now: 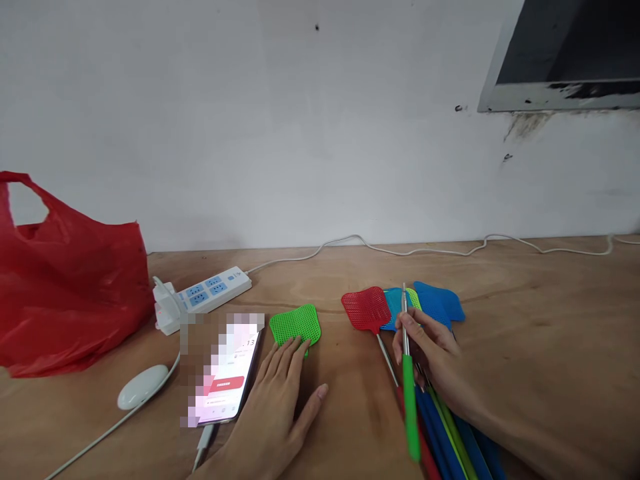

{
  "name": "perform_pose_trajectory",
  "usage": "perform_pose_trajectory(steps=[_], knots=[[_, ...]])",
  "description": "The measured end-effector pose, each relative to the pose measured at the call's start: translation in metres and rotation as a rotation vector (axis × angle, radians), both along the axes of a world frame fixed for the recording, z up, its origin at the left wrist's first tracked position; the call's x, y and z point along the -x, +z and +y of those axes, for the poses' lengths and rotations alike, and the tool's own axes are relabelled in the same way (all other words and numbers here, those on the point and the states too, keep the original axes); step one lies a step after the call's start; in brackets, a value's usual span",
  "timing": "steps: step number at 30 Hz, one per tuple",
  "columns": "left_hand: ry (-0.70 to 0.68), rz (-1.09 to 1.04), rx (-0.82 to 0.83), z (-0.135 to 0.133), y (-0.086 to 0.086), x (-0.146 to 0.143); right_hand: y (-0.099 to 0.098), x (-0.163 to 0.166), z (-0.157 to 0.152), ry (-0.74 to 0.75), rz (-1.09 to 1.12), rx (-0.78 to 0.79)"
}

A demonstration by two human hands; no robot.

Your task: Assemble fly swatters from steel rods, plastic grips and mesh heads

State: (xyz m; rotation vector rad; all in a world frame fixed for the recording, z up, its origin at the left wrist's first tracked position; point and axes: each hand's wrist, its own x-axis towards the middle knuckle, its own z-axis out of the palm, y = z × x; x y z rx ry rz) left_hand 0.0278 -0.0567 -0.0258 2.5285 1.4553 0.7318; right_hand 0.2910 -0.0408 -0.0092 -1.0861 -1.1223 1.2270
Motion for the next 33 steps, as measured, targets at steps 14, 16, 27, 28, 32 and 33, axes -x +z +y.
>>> perform_pose_trajectory(steps=[14,16,27,28,32,33], knots=[[-0.071,0.082,-0.007,0.009,0.003,0.002,0.010,0.007,-0.007,0.139,-0.230,-0.027],[-0.055,0.071,-0.006,0.009,0.003,0.002,0.008,0.007,-0.008,0.145,-0.252,-0.031],[-0.023,-0.086,0.097,0.014,0.006,0.002,0.008,0.007,-0.012,0.187,-0.260,-0.058],[-0.012,-0.099,0.112,0.014,0.008,0.003,0.009,0.007,-0.012,0.194,-0.263,-0.059],[0.006,-0.136,0.150,0.014,0.011,0.005,0.008,0.008,-0.013,0.182,-0.256,-0.052],[0.005,-0.137,0.162,0.013,0.011,0.005,0.007,0.008,-0.013,0.180,-0.249,-0.050]])
